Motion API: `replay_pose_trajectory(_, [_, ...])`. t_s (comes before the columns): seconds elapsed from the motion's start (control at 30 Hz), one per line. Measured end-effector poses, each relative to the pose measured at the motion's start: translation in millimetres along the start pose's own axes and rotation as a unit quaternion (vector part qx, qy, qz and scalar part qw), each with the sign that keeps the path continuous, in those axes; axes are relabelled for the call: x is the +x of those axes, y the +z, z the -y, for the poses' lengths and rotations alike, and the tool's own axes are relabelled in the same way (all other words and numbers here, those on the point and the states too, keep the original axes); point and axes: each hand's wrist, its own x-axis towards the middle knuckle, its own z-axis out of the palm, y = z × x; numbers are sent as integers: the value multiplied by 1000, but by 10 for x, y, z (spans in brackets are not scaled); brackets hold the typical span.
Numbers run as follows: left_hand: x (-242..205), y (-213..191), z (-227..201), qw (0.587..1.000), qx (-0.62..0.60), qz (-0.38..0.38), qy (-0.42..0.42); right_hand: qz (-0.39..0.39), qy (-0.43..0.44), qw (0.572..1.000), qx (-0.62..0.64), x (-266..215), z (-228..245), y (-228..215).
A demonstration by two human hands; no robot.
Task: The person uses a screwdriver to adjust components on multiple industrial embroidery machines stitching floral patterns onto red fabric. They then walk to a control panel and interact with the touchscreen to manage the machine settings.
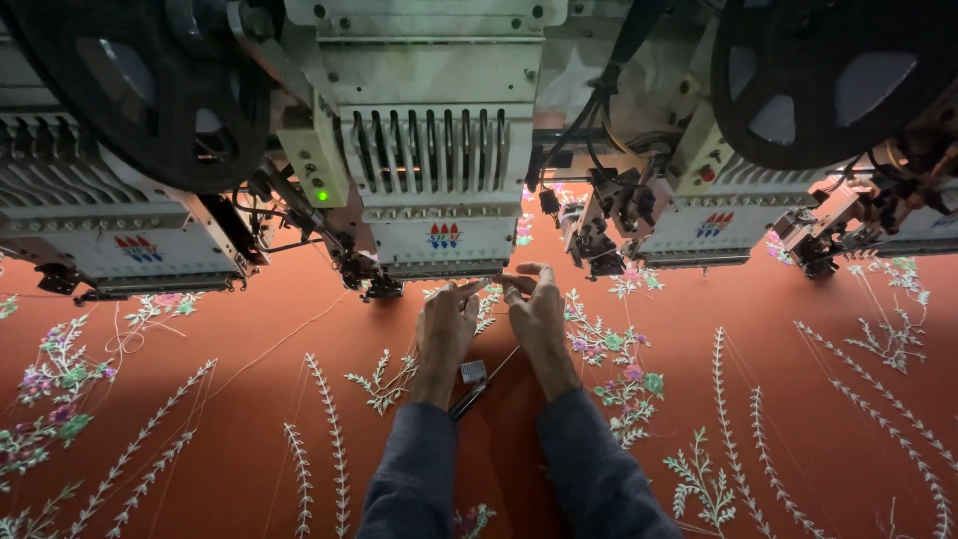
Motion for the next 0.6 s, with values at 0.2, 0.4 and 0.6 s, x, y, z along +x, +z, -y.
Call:
replay_pose_trajectory(0.2, [-30,-90,-70,1000,5,8,-8,0,-1,1000,-16,2,-8,10])
replay_pose_trajectory(0.4, [-82,-166,-192,1000,5,-1,-12,-7,-7,1000,-15,-45,65,25])
replay_pose_trajectory(0.6, [-29,-64,-43,1000,1,-8,11,-6,6,1000,-16,-32,50,17])
